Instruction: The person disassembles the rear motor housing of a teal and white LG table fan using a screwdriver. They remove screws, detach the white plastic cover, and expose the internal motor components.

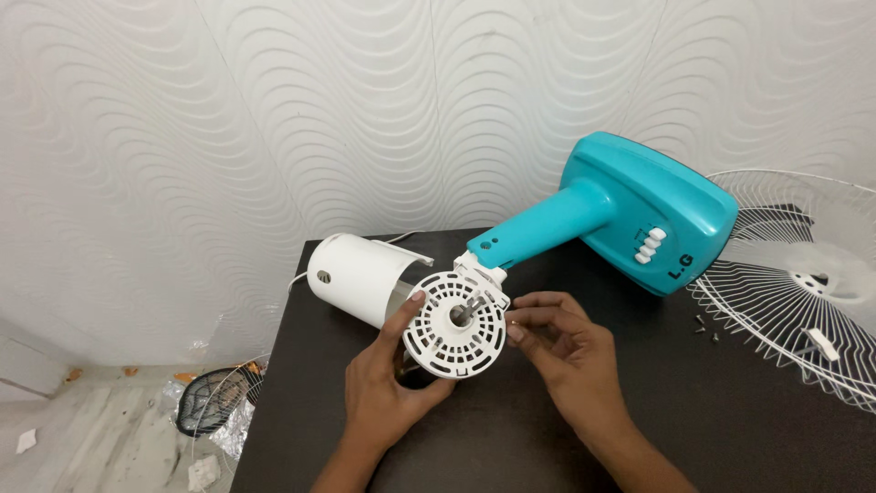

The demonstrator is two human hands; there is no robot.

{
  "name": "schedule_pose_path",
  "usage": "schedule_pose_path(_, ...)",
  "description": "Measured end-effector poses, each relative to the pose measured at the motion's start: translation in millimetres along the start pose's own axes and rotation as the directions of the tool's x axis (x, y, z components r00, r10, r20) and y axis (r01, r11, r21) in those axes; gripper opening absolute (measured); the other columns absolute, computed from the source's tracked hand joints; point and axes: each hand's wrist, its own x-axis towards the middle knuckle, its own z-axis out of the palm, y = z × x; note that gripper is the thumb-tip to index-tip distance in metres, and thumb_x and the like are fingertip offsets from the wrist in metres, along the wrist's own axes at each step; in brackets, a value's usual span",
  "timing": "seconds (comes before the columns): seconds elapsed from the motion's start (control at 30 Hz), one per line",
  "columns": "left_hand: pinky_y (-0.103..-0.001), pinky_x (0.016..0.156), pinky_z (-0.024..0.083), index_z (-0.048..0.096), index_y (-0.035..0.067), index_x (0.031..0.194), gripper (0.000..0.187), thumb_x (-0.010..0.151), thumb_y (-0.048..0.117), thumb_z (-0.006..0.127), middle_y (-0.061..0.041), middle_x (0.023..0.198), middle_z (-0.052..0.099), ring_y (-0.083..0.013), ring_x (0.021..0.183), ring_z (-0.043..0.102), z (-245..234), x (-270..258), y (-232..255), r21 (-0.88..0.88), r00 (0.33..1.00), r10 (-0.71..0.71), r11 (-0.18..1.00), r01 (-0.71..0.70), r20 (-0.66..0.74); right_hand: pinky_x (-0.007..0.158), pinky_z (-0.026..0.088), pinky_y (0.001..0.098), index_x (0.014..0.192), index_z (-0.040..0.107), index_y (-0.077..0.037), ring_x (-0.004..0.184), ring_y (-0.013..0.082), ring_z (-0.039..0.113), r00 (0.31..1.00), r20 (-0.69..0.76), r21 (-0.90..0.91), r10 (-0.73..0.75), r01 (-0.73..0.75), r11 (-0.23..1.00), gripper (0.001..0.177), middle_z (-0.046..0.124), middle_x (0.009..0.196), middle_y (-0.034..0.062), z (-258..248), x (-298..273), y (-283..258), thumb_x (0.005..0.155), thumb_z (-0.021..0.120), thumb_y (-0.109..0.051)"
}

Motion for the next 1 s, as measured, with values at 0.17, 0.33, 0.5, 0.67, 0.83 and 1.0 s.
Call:
schedule_pose_path(0.17,-0.031,0.078,0.066,0.048,0.019,0.148,0.096,0.064,0.024,0.092,-0.009,0.11,0.08,-0.0191,0.092,0.081,-0.5,-0.6,-1.3,-0.01,0.999,0.038,0.999,-0.038,-0.011,0.072,0.063,0.027,0.104,0.079,0.001,0.091,0.0166,0.073,0.982,-0.01,-0.255,-0.188,0.18,0.95,0.019,0.072,0.109,0.009,5.4,-16.5,-19.8,0.086,0.074,-0.002)
schedule_pose_path(0.33,-0.031,0.077,0.066,0.048,0.02,0.149,0.096,0.064,0.025,0.092,-0.008,0.108,0.08,-0.0188,0.091,0.081,-1.5,0.6,-0.8,-0.003,0.999,0.048,0.999,-0.048,-0.007,0.067,0.062,0.0242,0.1,0.077,-0.002,0.081,0.0107,0.078,0.956,0.13,-0.403,-0.264,0.294,0.867,0.022,0.078,0.09,0.0045,15.8,-19.8,-41.1,0.078,0.08,-0.001)
schedule_pose_path(0.5,-0.032,0.076,0.065,0.048,0.023,0.148,0.098,0.061,0.025,0.092,-0.007,0.107,0.08,-0.0193,0.089,0.081,-2.3,0.5,2.6,0.003,1.0,-0.003,1.0,0.003,-0.001,0.062,0.063,0.0259,0.095,0.077,-0.005,0.085,0.0127,0.079,0.897,0.293,-0.374,-0.33,0.425,0.824,0.014,0.076,0.097,0.0047,19.1,-13.7,-52.9,0.081,0.077,-0.001)
schedule_pose_path(0.67,-0.033,0.077,0.064,0.049,0.024,0.148,0.098,0.061,0.025,0.092,-0.006,0.108,0.08,-0.0211,0.09,0.081,-4.2,0.3,4.4,0.031,1.0,0.026,0.999,-0.025,-0.01,0.076,0.06,0.0332,0.102,0.076,-0.005,0.092,0.02,0.074,0.773,0.414,-0.455,-0.481,0.633,0.626,0.021,0.072,0.104,0.0071,27.0,-9.6,-48.7,0.082,0.076,-0.002)
schedule_pose_path(0.83,-0.033,0.077,0.064,0.048,0.025,0.148,0.096,0.062,0.026,0.092,-0.007,0.108,0.079,-0.0215,0.09,0.08,-3.4,-0.4,4.5,0.015,1.0,0.022,1.0,-0.021,-0.013,0.078,0.059,0.0337,0.104,0.077,-0.006,0.092,0.0218,0.073,0.733,0.419,-0.484,-0.536,0.679,0.552,0.024,0.072,0.102,0.0063,32.1,-8.4,-38.4,0.08,0.076,-0.002)
schedule_pose_path(1.0,-0.035,0.077,0.063,0.053,0.023,0.144,0.088,0.064,0.027,0.091,-0.009,0.11,0.078,-0.0237,0.093,0.079,-4.9,-3.1,4.9,0.029,0.993,0.116,0.993,-0.115,-0.036,0.08,0.06,0.034,0.103,0.074,-0.004,0.093,0.0227,0.074,0.729,0.405,-0.474,-0.551,0.683,0.556,0.019,0.073,0.102,0.0061,28.8,-10.9,-38.8,0.084,0.076,-0.003)
